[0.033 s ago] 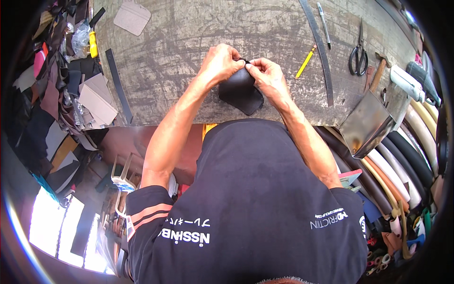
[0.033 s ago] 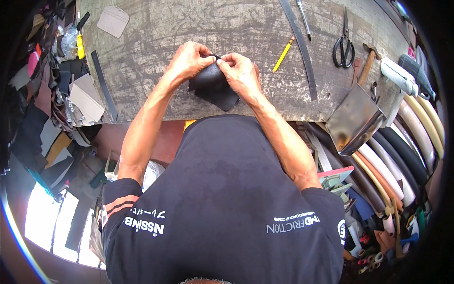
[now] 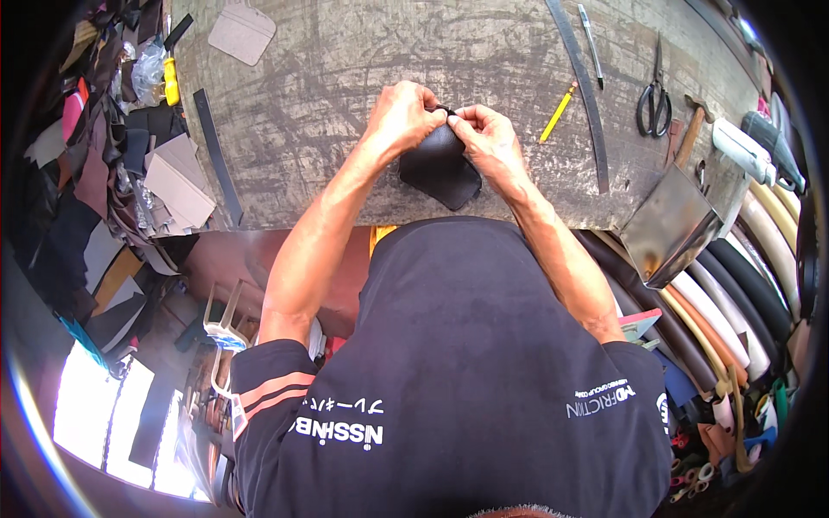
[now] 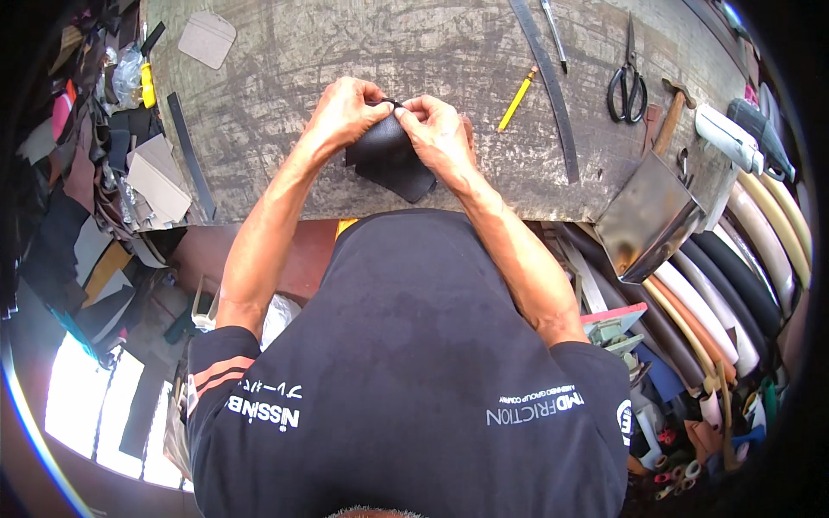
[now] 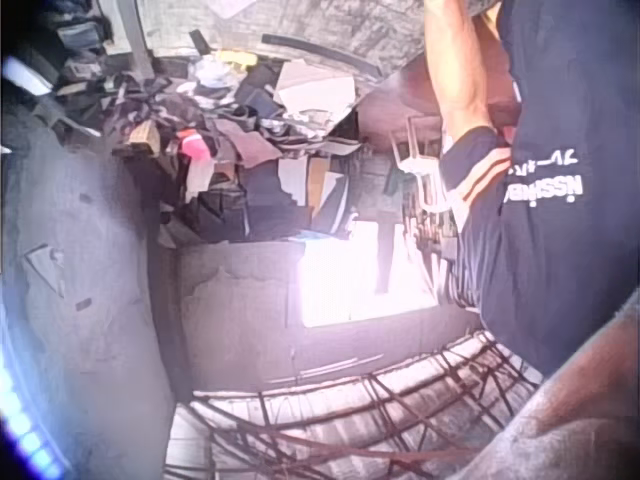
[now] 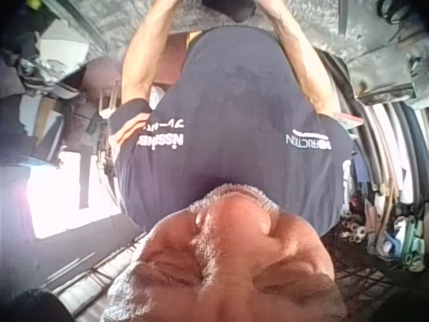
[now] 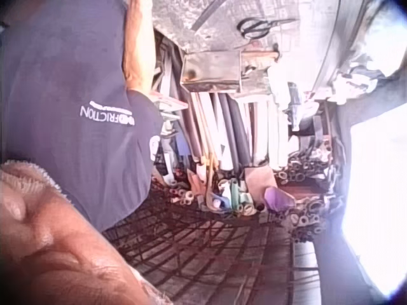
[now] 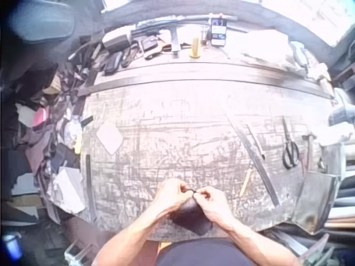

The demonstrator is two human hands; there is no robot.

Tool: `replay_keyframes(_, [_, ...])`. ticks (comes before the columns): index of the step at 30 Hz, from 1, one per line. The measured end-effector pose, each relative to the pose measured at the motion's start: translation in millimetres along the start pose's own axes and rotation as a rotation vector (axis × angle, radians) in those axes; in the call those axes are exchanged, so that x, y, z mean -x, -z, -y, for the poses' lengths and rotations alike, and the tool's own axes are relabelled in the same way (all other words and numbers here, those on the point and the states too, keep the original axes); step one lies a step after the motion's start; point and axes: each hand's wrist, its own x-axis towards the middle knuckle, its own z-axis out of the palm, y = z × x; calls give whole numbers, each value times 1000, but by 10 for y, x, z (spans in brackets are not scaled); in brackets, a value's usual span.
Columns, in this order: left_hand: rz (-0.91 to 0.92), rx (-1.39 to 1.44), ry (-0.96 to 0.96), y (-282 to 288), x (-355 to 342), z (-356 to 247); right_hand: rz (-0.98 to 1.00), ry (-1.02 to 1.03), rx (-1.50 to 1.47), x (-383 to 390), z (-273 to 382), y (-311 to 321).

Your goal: The person is manually folding and assembling a small leather component, possibly a wallet or pouch piece, at a workbench.

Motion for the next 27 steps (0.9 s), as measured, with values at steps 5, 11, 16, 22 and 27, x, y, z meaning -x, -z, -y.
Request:
replay_keyframes(5, [-159, 144, 97, -91, 186, -35, -127, 72, 120, 231, 356, -149])
replay_keyframes(11, [-473, 185, -341, -158, 618, 5, -198, 470, 105, 333, 258, -250])
replay_keyframes(16, [-631, 230, -504, -64, 1007, -44, -322, 855, 236, 648, 460, -321])
replay_keyframes(22, [-796, 43, -627, -60, 1292, 65, -404, 1123, 380, 847, 505, -416])
replay_keyframes(27, [-834, 31, -750, -66, 1326, 154, -433, 1209, 448, 948, 538, -491])
